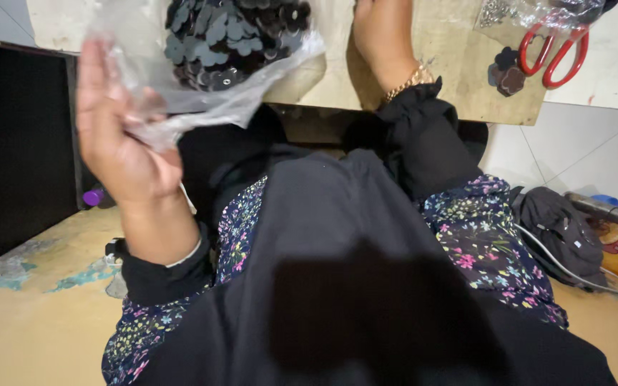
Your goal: The person gathers black flower-shaped felt pieces with metal eyelets from the workbench and places them into a clear plastic bag. They then gather the bag opening and tie it closed before setting the bag aside.
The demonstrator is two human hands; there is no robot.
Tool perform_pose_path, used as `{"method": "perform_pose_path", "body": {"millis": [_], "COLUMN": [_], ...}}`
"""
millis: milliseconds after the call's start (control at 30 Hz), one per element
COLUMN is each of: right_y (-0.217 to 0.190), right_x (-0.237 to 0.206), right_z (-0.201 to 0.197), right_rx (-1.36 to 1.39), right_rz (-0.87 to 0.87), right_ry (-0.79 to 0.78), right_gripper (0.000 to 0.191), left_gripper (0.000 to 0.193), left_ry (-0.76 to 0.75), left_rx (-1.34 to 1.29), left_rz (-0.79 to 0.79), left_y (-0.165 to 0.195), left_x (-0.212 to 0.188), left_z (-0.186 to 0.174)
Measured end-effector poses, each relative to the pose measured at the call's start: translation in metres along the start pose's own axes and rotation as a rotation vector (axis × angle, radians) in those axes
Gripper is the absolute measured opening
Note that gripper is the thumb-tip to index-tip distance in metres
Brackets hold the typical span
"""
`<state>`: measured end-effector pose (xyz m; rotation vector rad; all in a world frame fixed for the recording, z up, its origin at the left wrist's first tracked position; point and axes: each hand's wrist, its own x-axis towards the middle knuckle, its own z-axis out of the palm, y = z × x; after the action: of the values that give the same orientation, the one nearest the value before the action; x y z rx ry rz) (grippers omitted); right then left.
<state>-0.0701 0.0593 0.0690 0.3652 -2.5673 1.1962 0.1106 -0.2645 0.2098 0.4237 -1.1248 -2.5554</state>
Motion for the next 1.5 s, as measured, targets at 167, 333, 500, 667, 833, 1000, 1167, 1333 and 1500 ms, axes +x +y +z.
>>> {"method": "perform_pose_path", "body": {"millis": [167,333,500,667,833,1000,1167,1333,1500], "right_y": [-0.038,-0.064,-0.052,-0.044,-0.074,-0.113,-0.104,-0.051,-0.027], "right_x": [-0.008,-0.020,-0.032,-0.028,-0.019,-0.009,-0.018,-0.030,-0.067], "right_z": [-0.002,-0.019,-0.029,-0.039,-0.049,-0.032,-0.022,-0.067,-0.097], "right_rx": [-0.075,-0.065,-0.110,-0.074,0.269,0.268,0.194,-0.181,-0.273], "right_rz": [-0.120,-0.286,-0.208,-0.121,-0.133,-0.269,-0.290,-0.049,-0.062], "right_ry": [-0.178,-0.127,-0.109,-0.043,0.123,-0.011,0.001,-0.032,-0.049], "right_gripper": [0.013,0.038,0.005,0.004,0.008,0.012,0.015,0.013,0.014], "left_gripper": [0.063,0.063,0.062,0.060,0.060,0.059,0.060,0.060,0.058], "left_ry": [0.121,0.048,0.000,-0.064,-0.074,-0.108,-0.090,-0.082,-0.107], "left_rx": [-0.236,-0.199,-0.175,-0.062,0.065,0.095,0.055,0.053,0.006], "left_rz": [-0.005,-0.048,-0.119,-0.127,-0.143,-0.142,-0.173,-0.179,-0.170], "left_y": [0.016,0.006,-0.011,-0.016,-0.017,-0.021,-0.024,-0.024,-0.024], "left_x": [0.030,0.018,0.002,-0.014,-0.027,-0.034,-0.035,-0.032,-0.027], "left_z": [-0.014,-0.021,-0.011,0.012,0.032,0.043,0.041,0.033,0.028]}}
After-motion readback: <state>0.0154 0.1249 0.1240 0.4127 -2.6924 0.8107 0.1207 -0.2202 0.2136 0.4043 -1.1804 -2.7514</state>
